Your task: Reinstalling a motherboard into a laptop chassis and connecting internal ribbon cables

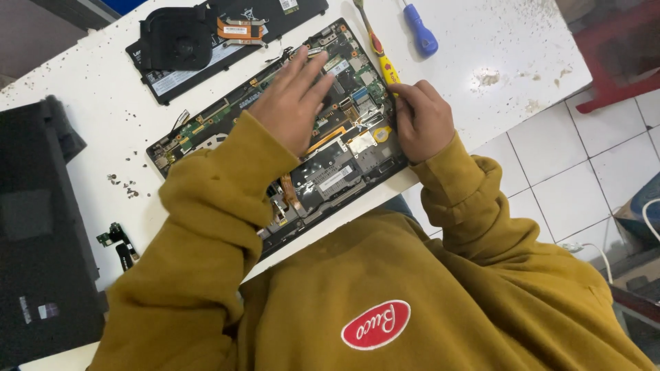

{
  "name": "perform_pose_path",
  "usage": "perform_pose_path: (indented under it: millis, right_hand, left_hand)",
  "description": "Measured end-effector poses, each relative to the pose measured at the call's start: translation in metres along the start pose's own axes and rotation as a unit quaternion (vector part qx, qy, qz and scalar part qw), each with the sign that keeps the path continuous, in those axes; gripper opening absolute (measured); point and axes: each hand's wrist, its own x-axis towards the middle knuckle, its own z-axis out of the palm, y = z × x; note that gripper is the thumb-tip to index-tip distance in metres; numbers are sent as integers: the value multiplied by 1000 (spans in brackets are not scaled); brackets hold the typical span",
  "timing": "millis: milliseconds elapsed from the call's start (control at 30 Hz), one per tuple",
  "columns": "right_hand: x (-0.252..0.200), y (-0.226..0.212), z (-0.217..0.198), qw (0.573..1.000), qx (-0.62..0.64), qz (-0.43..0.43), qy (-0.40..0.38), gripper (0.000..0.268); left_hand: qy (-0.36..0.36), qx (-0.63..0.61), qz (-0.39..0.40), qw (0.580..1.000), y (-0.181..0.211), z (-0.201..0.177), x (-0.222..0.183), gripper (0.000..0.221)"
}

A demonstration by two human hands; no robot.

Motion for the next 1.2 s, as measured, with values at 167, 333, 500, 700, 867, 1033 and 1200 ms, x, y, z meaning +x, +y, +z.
perform_pose_path:
  millis: [167,333,500,700,867,1033,1200]
  right_hand:
    - [3,-4,-6,1000,2,-9,-12,27]
    - [16,-39,-13,988,-61,-136,26,28]
    - [27,-49,9,948,-222,-227,9,37]
    - [25,-41,16,935,-272,-224,-43,32]
    - [28,-49,17,935,-270,-221,-65,41]
    - [30,-56,17,935,-268,-222,-63,36]
    - [34,-56,17,942,-239,-223,-69,31]
  left_hand:
    - [74,9,-2,997,1,-34,-58,47]
    - [47,64,-46,996,-2,-16,-95,47]
    - [-58,75,-109,990,-4,11,-93,49]
    - [-40,78,-102,991,-2,10,-94,49]
    - [-29,74,-106,991,-1,11,-93,49]
    - [-32,78,-106,991,-6,15,-97,52]
    - [-9,85,-84,993,-8,14,-99,57]
